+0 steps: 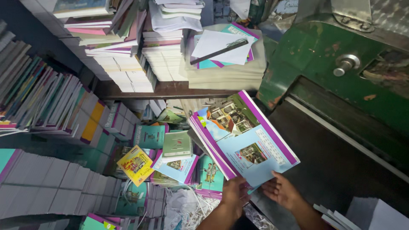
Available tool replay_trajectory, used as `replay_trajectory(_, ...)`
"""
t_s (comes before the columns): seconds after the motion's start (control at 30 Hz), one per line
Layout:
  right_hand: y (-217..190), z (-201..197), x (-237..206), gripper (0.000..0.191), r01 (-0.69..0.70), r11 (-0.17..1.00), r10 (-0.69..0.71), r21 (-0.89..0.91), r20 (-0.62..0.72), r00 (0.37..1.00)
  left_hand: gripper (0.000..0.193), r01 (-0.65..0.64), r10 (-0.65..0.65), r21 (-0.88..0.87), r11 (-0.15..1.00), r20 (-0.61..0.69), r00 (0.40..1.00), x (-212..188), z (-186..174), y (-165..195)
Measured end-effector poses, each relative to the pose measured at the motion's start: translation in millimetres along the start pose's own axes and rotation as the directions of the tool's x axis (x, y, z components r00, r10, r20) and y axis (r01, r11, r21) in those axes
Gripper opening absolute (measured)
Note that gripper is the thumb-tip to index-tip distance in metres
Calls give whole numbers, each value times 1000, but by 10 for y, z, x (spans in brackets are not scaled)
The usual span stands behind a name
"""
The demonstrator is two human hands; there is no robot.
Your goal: The person gathers loose lined sheets and places them on a paper cutter. They then pick up a stack of printed book covers, align them, and position the covers on the cutter. The person adjusts the cutter's knob and lever to prepare for cutting or trimming.
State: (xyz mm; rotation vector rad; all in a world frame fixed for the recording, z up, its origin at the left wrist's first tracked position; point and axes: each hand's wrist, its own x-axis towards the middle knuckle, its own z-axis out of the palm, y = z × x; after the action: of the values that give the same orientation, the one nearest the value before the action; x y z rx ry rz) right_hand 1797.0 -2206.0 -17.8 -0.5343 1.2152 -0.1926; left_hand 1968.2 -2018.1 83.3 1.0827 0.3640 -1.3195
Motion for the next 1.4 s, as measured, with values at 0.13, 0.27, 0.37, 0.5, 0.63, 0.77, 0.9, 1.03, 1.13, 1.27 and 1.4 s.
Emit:
replay_trajectory(0.13, 11, 3, -4, 52, 12, 999, -13, 47, 21, 1000, 33, -12, 13, 20, 1000, -48, 999, -112, 97, 13)
replay_trajectory(0.27, 24, 49, -96, 54, 4, 1000, -4, 17, 21, 1000, 41, 16, -11, 52, 998, -102, 995, -190, 139, 31)
replay_trajectory(0.37, 7, 77, -198, 51, 26, 999, -27, 24, 42, 999, 45, -18, 17, -18, 1000, -69, 997, -238, 109, -12)
replay_trajectory(0.5, -27, 88, -295, 49, 50, 998, -49, -36, 34, 998, 46, -116, 118, -68, 991, 34, 992, -237, 70, -121)
replay_trajectory(0.63, -65, 102, -311, 53, 68, 992, -65, -108, 26, 998, 49, -57, 57, 2, 998, 10, 998, -150, 77, -149)
replay_trajectory(0.77, -58, 119, -300, 53, 71, 989, -68, -130, 31, 997, 57, 62, -62, -20, 998, -10, 998, -91, 61, -126)
replay_trajectory(0.9, -31, 122, -284, 56, 68, 987, -67, -147, 10, 998, 65, 7, -4, -41, 999, 67, 998, -139, 41, -149)
replay_trajectory(1.03, -30, 105, -260, 57, 62, 988, -63, -138, -9, 998, 70, 1, 1, -24, 1000, 57, 998, -193, 78, -136)
replay_trajectory(1.13, -43, 94, -245, 53, 63, 990, -65, -130, -11, 998, 73, 6, -6, -11, 1000, 16, 1000, -200, 89, -112)
replay_trajectory(1.27, -66, 94, -236, 50, 57, 988, -61, -145, -23, 998, 77, -8, 8, 0, 1000, 85, 996, -167, 54, -148)
replay_trajectory(1.4, -93, 112, -232, 54, 43, 994, -46, -98, -24, 999, 73, 20, -19, -26, 999, 62, 998, -91, 5, -189)
